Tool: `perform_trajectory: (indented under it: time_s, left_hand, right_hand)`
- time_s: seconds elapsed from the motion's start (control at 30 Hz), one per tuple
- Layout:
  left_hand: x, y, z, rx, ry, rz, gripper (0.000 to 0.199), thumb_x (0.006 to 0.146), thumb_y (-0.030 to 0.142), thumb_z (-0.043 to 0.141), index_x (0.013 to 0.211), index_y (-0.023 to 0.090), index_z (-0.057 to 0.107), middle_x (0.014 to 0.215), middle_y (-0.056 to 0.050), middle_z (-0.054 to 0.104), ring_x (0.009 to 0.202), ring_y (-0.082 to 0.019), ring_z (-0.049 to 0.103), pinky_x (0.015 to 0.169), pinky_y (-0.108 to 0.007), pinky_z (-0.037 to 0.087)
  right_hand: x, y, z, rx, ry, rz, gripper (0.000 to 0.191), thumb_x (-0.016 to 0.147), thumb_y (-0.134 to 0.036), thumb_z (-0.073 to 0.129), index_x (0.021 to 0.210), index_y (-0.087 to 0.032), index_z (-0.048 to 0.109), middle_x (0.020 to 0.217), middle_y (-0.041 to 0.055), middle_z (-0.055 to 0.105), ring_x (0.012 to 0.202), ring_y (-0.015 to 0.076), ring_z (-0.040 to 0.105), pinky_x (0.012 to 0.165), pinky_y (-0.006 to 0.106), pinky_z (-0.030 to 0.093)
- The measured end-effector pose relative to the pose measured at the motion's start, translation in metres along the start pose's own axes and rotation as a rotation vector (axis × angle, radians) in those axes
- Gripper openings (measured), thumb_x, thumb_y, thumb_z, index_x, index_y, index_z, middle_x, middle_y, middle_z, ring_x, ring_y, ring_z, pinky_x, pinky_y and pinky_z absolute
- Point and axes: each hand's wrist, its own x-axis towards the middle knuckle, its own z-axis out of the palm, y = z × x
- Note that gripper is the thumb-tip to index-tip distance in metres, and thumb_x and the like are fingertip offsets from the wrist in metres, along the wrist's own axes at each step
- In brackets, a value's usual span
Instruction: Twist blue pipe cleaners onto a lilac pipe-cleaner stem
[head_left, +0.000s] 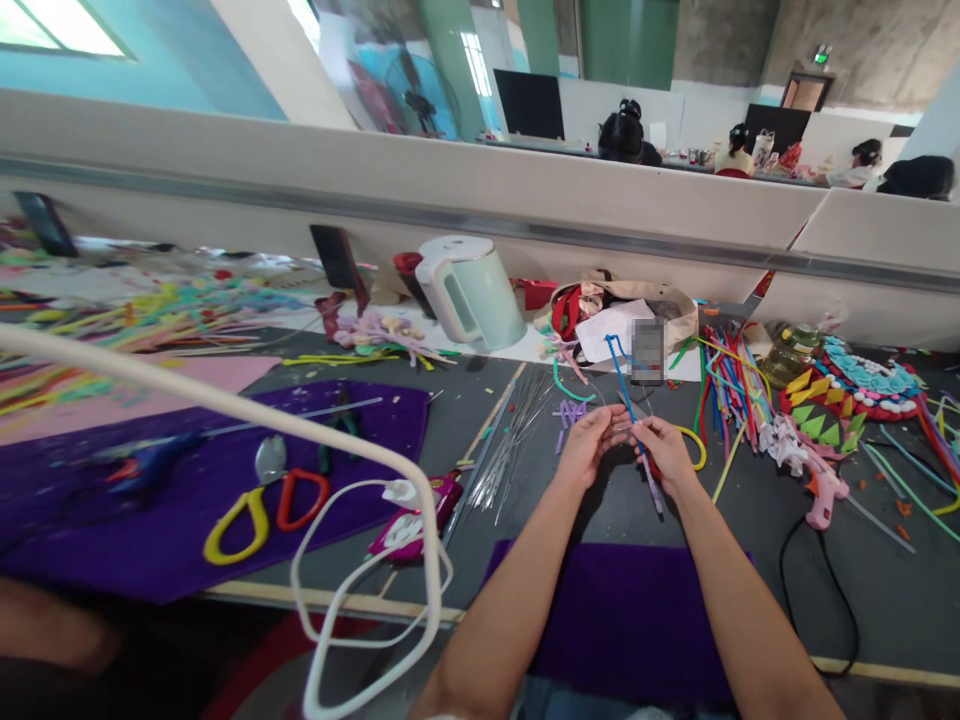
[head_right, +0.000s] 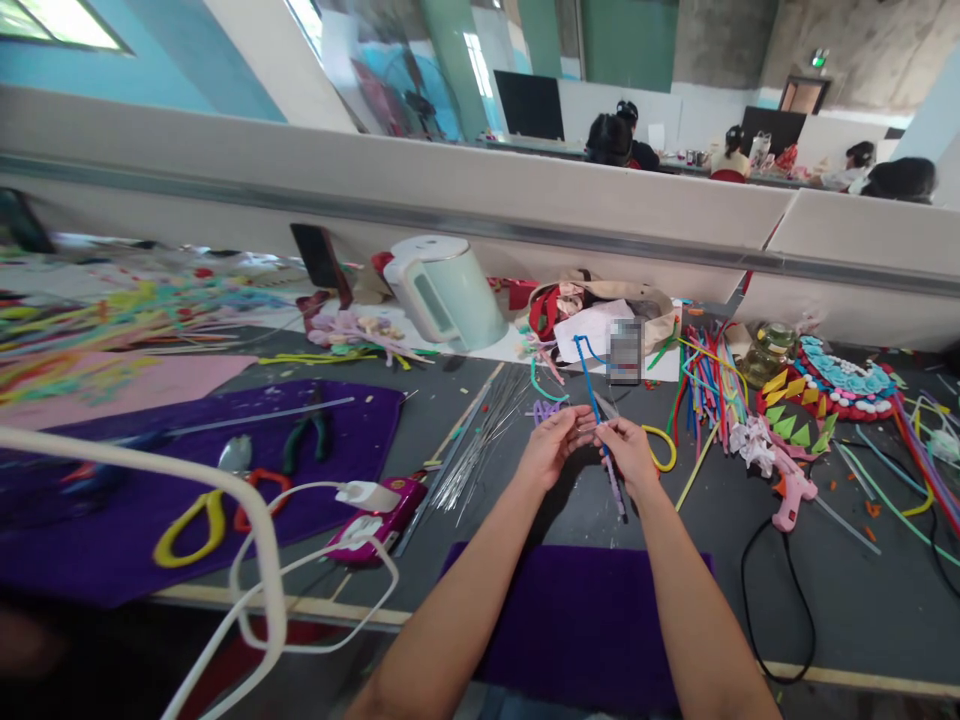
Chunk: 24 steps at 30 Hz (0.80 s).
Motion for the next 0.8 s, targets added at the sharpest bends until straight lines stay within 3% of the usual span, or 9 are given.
perform_trajectory:
  time_s: [0.13, 0.33, 0.63, 0.8]
  left_hand:
    - [0.001, 0.004, -0.002, -0.049, -0.030, -0.001, 0.033, 0.078, 0.037, 0.061, 0.098, 0.010, 0.064, 0.095, -0.014, 0.068, 0.080, -0.017, 0.066, 0.068, -0.026, 0.054]
    - [0.006, 0.013, -0.012, -0.092, 0.054, 0.056, 0.031, 0.079, 0.034, 0.060, 0.100, 0.012, 0.063, 0.101, -0.013, 0.067, 0.083, -0.016, 0.066, 0.069, -0.024, 0.053]
    - [0.001, 0.020, -0.012, 0.008, 0.124, 0.210, 0.038, 0.063, 0.032, 0.075, 0.095, 0.013, 0.066, 0.084, -0.007, 0.070, 0.064, -0.011, 0.064, 0.063, -0.023, 0.051]
    - [0.003, 0.018, -0.013, -0.025, 0.100, 0.191, 0.034, 0.066, 0.032, 0.073, 0.093, 0.013, 0.066, 0.080, -0.006, 0.069, 0.062, -0.011, 0.063, 0.062, -0.022, 0.051]
  right_hand:
    - [-0.001, -0.002, -0.001, 0.036, 0.004, -0.003, 0.032, 0.066, -0.046, 0.069, 0.073, -0.017, 0.059, 0.059, -0.0021, 0.058, 0.047, 0.0073, 0.048, 0.042, 0.017, 0.038]
    - [-0.005, -0.010, -0.001, 0.030, -0.060, 0.030, 0.031, 0.064, -0.045, 0.071, 0.071, -0.017, 0.057, 0.060, -0.0015, 0.059, 0.046, 0.0071, 0.046, 0.043, 0.018, 0.036]
    - [-0.005, -0.009, 0.000, -0.037, -0.058, -0.036, 0.028, 0.065, -0.044, 0.070, 0.069, -0.018, 0.061, 0.059, -0.0020, 0.059, 0.047, 0.0079, 0.046, 0.044, 0.019, 0.034]
    - [-0.006, -0.010, 0.000, -0.012, -0.073, -0.037, 0.025, 0.066, -0.041, 0.071, 0.070, -0.018, 0.060, 0.060, -0.0025, 0.060, 0.048, 0.0078, 0.047, 0.045, 0.019, 0.034]
